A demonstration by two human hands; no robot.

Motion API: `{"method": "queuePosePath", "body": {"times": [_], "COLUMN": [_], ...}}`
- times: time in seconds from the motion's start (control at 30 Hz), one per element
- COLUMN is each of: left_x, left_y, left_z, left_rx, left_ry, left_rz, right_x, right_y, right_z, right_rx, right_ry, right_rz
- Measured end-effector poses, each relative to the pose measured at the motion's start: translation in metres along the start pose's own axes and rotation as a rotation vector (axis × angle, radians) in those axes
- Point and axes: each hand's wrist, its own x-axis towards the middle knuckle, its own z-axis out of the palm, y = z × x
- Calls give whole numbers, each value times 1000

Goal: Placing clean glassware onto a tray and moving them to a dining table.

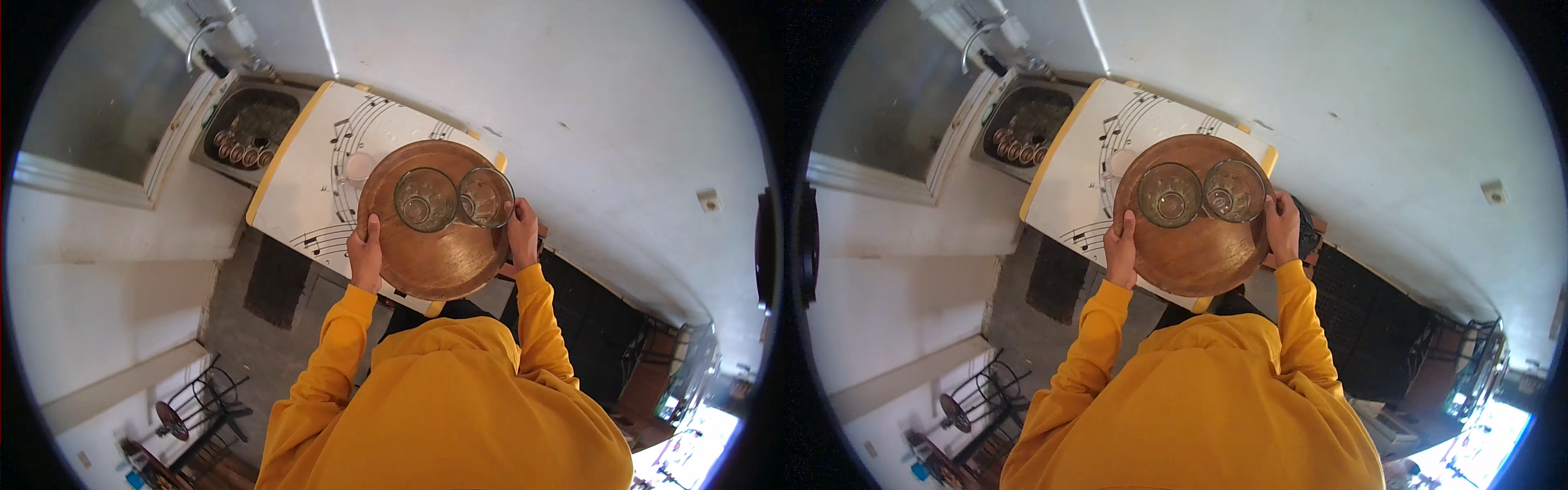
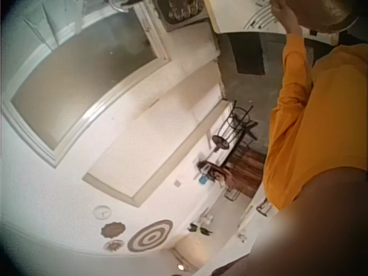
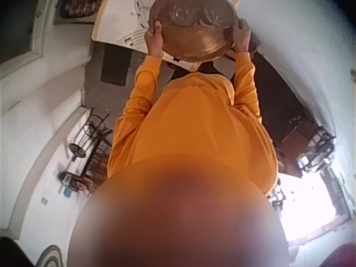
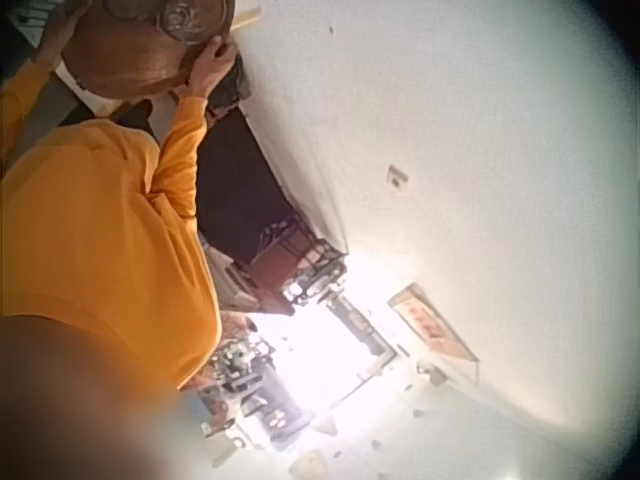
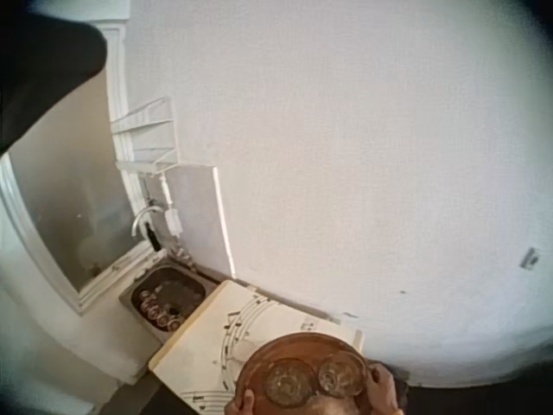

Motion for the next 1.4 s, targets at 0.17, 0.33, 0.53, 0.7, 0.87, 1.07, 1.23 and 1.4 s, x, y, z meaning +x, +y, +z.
{"method": "queuePosePath", "body": {"times": [0.17,0.33,0.53,0.7,0.87,1.07,1.23,1.4], "left_x": [-34,-64,-118,-148,-177,-201,-228,-244], "left_y": [0,-26,-69,-111,-139,-170,-189,-226], "left_z": [41,94,180,241,304,373,438,503], "left_rx": [41,92,210,218,223,356,450,490], "left_ry": [-87,-173,-165,-302,-425,-567,-650,-738], "left_rz": [-7,-35,-5,-12,-128,-78,-81,-142], "right_x": [-33,-53,-70,-93,-121,-150,-165,-174], "right_y": [15,33,99,133,155,187,207,246], "right_z": [-55,-123,-216,-293,-364,-430,-478,-532], "right_rx": [204,269,277,286,280,257,284,220], "right_ry": [98,185,300,407,531,656,767,802], "right_rz": [51,76,31,79,146,186,253,391]}}
